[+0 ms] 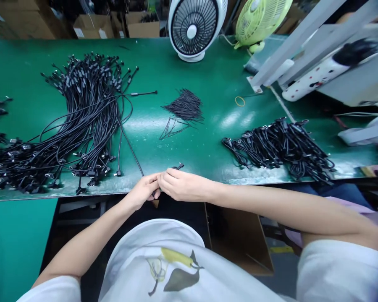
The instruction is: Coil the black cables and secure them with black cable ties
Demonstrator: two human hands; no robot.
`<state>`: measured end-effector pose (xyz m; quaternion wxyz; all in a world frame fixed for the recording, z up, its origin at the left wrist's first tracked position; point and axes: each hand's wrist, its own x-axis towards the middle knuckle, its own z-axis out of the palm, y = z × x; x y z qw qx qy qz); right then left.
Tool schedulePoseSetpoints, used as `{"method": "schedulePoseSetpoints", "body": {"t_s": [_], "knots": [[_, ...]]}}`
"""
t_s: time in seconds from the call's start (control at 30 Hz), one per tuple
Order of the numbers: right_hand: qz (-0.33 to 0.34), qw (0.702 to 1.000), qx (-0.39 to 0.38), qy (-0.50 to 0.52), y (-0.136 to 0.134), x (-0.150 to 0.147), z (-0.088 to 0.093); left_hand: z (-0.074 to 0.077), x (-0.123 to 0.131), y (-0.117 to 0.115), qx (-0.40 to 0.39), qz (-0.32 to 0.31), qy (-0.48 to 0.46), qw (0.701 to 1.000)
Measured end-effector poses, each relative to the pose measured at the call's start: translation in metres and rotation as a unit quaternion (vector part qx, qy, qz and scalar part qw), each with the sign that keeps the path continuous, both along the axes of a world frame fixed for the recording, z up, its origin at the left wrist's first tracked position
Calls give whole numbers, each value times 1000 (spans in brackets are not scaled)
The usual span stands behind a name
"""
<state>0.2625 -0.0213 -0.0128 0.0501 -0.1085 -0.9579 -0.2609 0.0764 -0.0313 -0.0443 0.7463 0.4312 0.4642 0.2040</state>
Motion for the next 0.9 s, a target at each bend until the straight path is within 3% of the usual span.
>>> {"method": "schedulePoseSetpoints", "body": {"t_s": [0.13, 0.37, 0.47, 0.6, 0.7, 0.77, 0.83, 0.9], "knots": [[-24, 999, 23, -34, -9, -6, 2, 0, -2, -5, 0, -3, -14, 1000], [-103, 988, 46, -101, -32, -21, 3, -10, 1, -14, 93, -21, 51, 994], [-135, 984, -35, -110, -36, -25, 5, -11, 1, -17, 96, -10, 53, 994], [-198, 951, -226, -67, -22, -25, 8, -7, -2, -20, 70, 12, 39, 997], [-261, 895, -356, 60, -9, -28, 6, -4, -2, -20, 93, 98, -2, 991], [-286, 838, -419, 204, -8, -35, 0, -4, -2, -17, 113, 164, -64, 978], [-289, 750, -486, 343, -12, -44, -11, -5, -4, -14, 113, 200, -120, 966], [-283, 626, -581, 437, -16, -50, -24, -3, -11, -11, 128, 204, -136, 961]]}}
